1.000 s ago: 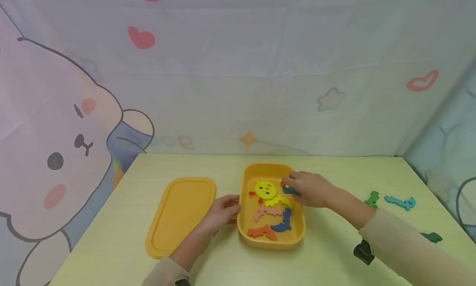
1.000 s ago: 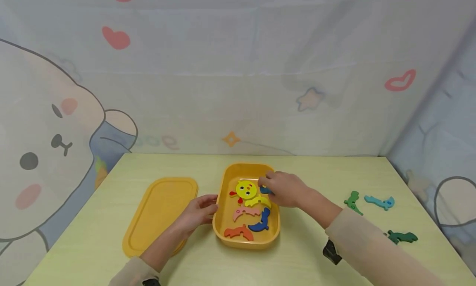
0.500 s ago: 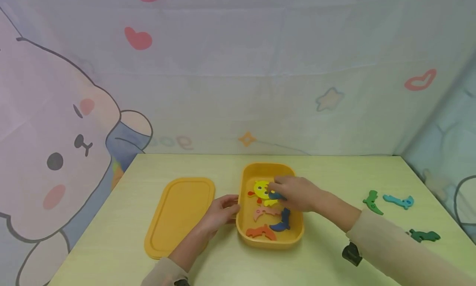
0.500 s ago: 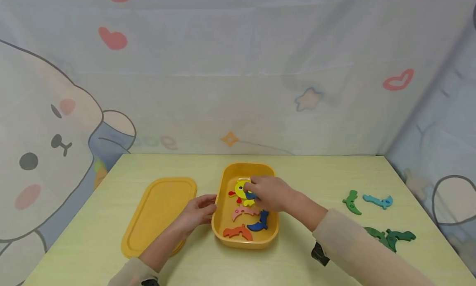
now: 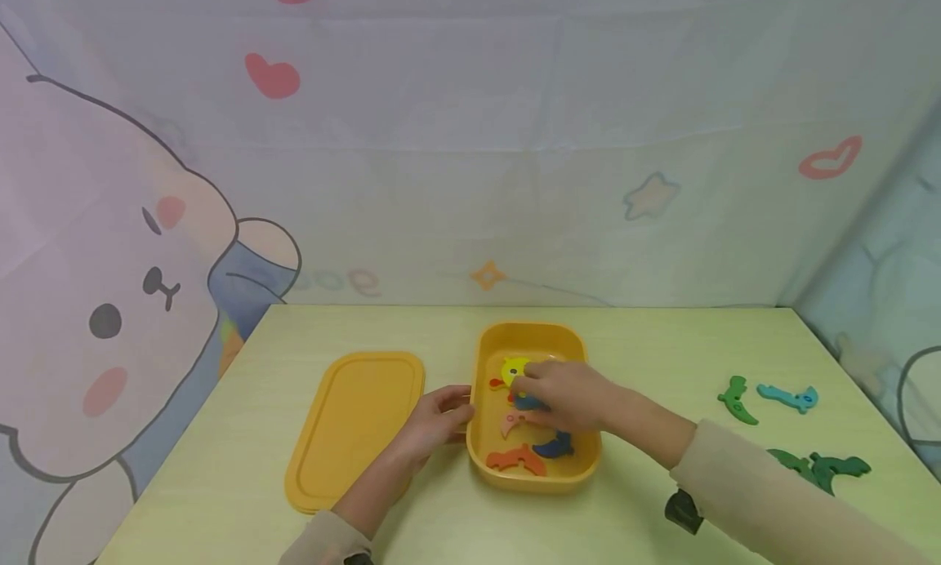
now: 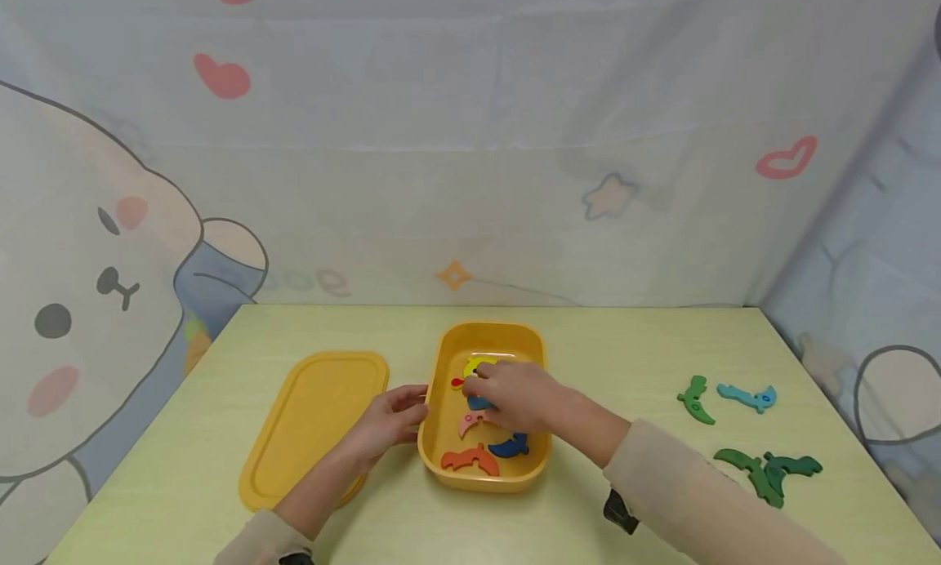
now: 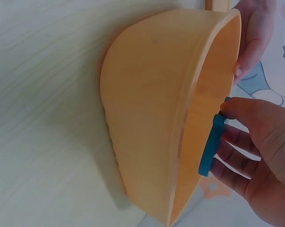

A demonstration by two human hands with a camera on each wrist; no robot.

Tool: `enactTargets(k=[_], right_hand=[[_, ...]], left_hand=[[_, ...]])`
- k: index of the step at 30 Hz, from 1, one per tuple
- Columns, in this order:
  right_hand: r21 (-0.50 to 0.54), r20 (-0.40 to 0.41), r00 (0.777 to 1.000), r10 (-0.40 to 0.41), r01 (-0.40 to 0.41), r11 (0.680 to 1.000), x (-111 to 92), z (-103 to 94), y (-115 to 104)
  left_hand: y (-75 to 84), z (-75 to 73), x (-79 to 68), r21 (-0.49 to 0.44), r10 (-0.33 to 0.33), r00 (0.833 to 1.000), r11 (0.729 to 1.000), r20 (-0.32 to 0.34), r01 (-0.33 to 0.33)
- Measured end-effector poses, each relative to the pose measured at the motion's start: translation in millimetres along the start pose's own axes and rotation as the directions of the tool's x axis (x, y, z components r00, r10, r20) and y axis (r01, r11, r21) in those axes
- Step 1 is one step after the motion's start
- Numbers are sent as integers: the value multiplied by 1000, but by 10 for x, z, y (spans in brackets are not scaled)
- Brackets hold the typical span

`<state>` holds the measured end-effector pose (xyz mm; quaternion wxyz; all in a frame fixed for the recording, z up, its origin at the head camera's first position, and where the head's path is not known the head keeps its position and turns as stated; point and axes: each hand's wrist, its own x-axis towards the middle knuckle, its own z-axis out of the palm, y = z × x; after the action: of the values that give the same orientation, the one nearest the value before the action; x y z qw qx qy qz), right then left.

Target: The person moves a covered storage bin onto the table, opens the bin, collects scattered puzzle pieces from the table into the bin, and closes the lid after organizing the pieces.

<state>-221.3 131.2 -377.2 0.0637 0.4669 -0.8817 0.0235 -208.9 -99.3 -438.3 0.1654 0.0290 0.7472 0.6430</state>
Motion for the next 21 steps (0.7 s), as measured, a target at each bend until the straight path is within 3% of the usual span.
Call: enactTargets(k=[5, 16, 21], right_hand=[[4, 26, 1000, -1, 1, 1000, 11, 13, -36], [-25, -31, 1000, 0, -1, 1000, -10, 66, 6], [-29, -34, 999, 14, -15, 999, -39, 65, 42]], left_hand=[[6, -2, -4, -8, 0, 1000, 1000, 5, 0], [26, 10, -14, 1, -12, 1000, 1000, 7, 12], [1, 10, 10, -6, 14, 1000, 1000, 3, -14]])
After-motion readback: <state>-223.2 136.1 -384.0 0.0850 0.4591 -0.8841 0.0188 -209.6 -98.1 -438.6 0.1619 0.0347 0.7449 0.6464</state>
